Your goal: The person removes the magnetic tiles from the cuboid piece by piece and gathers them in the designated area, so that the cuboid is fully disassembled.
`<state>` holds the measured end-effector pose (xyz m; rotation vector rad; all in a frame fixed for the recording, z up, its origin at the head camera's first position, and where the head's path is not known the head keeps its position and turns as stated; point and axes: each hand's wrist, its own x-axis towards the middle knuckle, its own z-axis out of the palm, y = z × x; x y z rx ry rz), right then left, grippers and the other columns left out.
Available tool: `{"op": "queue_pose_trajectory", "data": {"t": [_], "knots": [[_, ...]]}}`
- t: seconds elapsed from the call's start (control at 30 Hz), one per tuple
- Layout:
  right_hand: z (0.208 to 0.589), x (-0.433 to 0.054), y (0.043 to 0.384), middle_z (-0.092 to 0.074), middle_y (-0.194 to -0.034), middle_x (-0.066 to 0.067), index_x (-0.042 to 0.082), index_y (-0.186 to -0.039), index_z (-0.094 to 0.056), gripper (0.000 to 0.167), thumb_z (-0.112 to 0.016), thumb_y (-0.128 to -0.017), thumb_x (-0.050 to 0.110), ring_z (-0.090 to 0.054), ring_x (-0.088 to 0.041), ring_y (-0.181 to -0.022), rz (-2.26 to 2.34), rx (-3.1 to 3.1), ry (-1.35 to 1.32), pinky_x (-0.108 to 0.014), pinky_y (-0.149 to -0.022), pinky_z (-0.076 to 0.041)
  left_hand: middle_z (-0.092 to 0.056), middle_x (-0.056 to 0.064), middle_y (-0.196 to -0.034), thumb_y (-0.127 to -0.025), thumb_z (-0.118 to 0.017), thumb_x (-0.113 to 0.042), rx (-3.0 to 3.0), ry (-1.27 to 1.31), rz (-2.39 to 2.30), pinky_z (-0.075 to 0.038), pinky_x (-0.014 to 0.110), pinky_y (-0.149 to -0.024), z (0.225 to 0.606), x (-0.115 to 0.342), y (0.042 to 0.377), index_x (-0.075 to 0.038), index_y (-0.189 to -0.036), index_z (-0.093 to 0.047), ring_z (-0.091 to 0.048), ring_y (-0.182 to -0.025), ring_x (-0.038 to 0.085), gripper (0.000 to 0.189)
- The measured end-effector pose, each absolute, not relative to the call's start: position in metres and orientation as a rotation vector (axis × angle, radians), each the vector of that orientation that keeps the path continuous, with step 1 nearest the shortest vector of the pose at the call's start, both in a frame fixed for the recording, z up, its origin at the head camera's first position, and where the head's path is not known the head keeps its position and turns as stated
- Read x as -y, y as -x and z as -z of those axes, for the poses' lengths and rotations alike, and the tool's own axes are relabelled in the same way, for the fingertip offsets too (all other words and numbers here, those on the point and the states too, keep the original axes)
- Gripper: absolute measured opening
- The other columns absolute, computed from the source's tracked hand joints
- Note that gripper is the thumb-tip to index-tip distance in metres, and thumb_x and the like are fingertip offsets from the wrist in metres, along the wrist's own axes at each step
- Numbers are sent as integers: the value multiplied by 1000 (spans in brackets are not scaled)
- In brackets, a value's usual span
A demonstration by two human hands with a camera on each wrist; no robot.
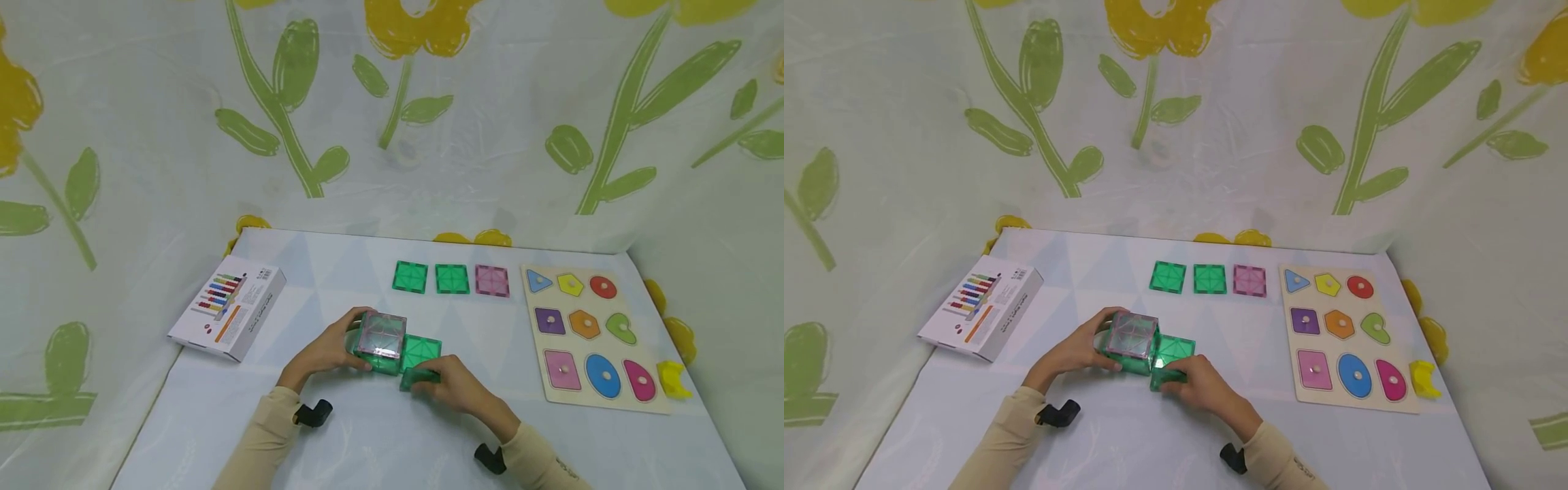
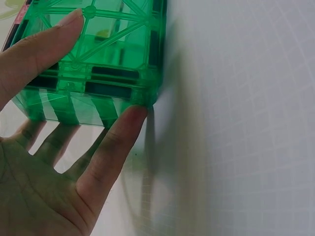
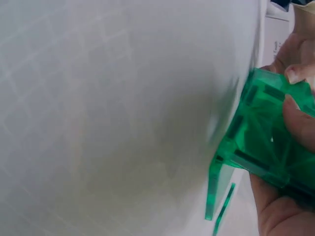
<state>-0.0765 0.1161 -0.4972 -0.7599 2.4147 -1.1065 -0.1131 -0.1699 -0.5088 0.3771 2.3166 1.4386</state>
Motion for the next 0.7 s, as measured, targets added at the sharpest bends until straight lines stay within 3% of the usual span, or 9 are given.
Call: {"op": "queue_pose_trajectory", "data": {"t": [0.1, 0.17, 0.27, 0.37, 0.57, 0.7], "knots": [[492, -118, 79, -72, -88, 1, 6, -106, -75, 19, -69, -95, 21, -54, -2, -78, 1105, -2332, 757, -21, -71, -49, -42, 10, -158, -64, -95, -16, -2321, -374, -1435, -29, 70, -116, 509, 170, 113, -25, -150, -36, -35, -148, 44, 105], [488, -121, 81, -71, -95, -5, 1, -115, -71, 29, -63, -99, 25, -57, -9, -83, 1099, -2294, 749, -26, -75, -51, -43, 10, -158, -64, -95, -16, -2323, -373, -1435, -29, 70, -116, 510, 171, 113, -25, -150, -36, -35, -148, 44, 105], [483, -125, 84, -69, -121, -19, -6, -130, -60, 45, -56, -103, 29, -64, -28, -113, 1082, -2274, 723, -44, -96, -56, -43, 11, -158, -64, -95, -15, -2319, -370, -1438, -29, 70, -116, 511, 171, 113, -25, -151, -36, -35, -148, 44, 106], [478, -133, 88, -55, -143, -27, -10, -141, -49, 55, -55, -104, 30, -52, -44, -135, 1078, -2289, 674, -61, -109, -45, -42, 11, -158, -64, -95, -14, -2313, -367, -1443, -29, 70, -116, 511, 171, 114, -24, -151, -36, -34, -149, 44, 106], [472, -158, 105, -68, -127, -16, 2, -127, -64, 43, -69, -95, 29, -61, -38, -121, 1066, -2408, 607, -61, -102, -49, -42, 11, -158, -63, -95, -14, -2302, -370, -1452, -29, 70, -116, 509, 171, 113, -24, -151, -36, -34, -148, 45, 106], [473, -181, 120, -70, -124, -12, 8, -122, -67, 38, -75, -90, 27, -61, -43, -124, 1089, -2473, 488, -63, -103, -49, -42, 12, -158, -64, -95, -13, -2294, -362, -1454, -28, 70, -117, 509, 170, 113, -24, -151, -36, -34, -149, 44, 106]]}}
